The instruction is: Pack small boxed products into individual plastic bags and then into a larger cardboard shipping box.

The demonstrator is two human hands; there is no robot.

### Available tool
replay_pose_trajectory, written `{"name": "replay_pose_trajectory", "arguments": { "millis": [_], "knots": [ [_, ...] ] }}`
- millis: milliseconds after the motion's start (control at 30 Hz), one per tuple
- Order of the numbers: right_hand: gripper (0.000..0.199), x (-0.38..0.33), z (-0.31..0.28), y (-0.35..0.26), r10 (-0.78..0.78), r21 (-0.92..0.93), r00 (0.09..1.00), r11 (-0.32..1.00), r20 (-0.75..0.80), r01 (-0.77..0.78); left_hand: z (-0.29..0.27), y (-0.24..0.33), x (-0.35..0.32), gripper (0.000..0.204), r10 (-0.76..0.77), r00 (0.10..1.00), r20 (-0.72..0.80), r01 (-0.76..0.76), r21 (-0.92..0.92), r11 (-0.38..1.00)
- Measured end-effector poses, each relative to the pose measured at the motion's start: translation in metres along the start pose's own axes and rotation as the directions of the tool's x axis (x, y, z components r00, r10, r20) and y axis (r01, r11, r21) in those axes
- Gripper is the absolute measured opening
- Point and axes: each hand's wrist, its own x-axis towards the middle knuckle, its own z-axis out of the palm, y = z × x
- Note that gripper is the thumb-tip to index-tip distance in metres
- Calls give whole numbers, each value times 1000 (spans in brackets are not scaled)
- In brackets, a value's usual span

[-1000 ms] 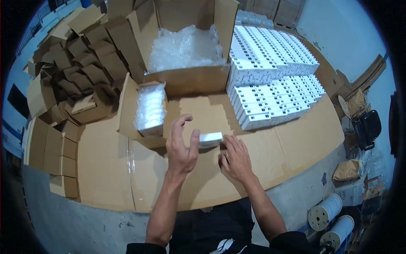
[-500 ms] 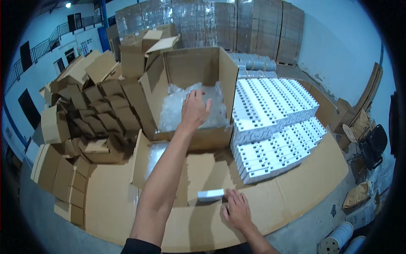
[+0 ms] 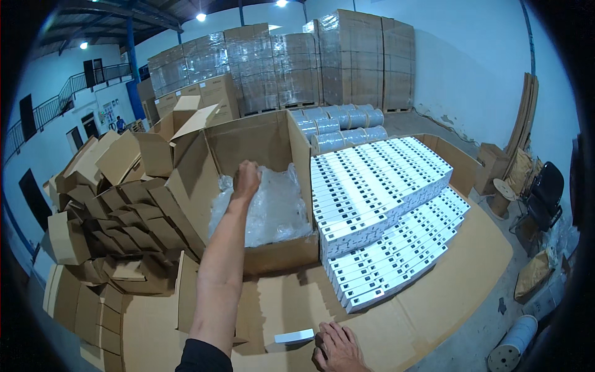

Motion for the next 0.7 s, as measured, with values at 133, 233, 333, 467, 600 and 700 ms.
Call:
{"name": "replay_pose_trajectory", "arguments": {
  "millis": [133, 233, 333, 467, 600, 700],
  "knots": [
    [49, 3, 0, 2, 34, 17, 999, 999, 7, -34, -41, 25, 27, 12, -124, 989, -77, 111, -157, 981],
    [57, 3, 3, 9, 73, -29, 989, 997, 131, -69, -74, 37, 39, 14, -132, 986, -100, 108, -209, 972],
    [54, -3, 9, 11, 26, -64, 995, 998, 97, -20, -99, 35, 39, 16, -147, 977, -152, 105, -258, 961],
    [48, -7, 2, 8, -8, -19, 996, 1000, 84, 9, -138, 52, 29, 24, -382, 912, -150, 302, -386, 872],
    [45, -9, 4, 10, -1, -4, 999, 1000, 49, 1, -181, 110, -10, 23, -429, 894, -127, 315, -501, 806],
    [50, -11, 15, 18, 14, 53, 999, 999, -31, -13, -214, 138, -71, 18, -362, 930, -66, 227, -673, 704]
  ]
}}
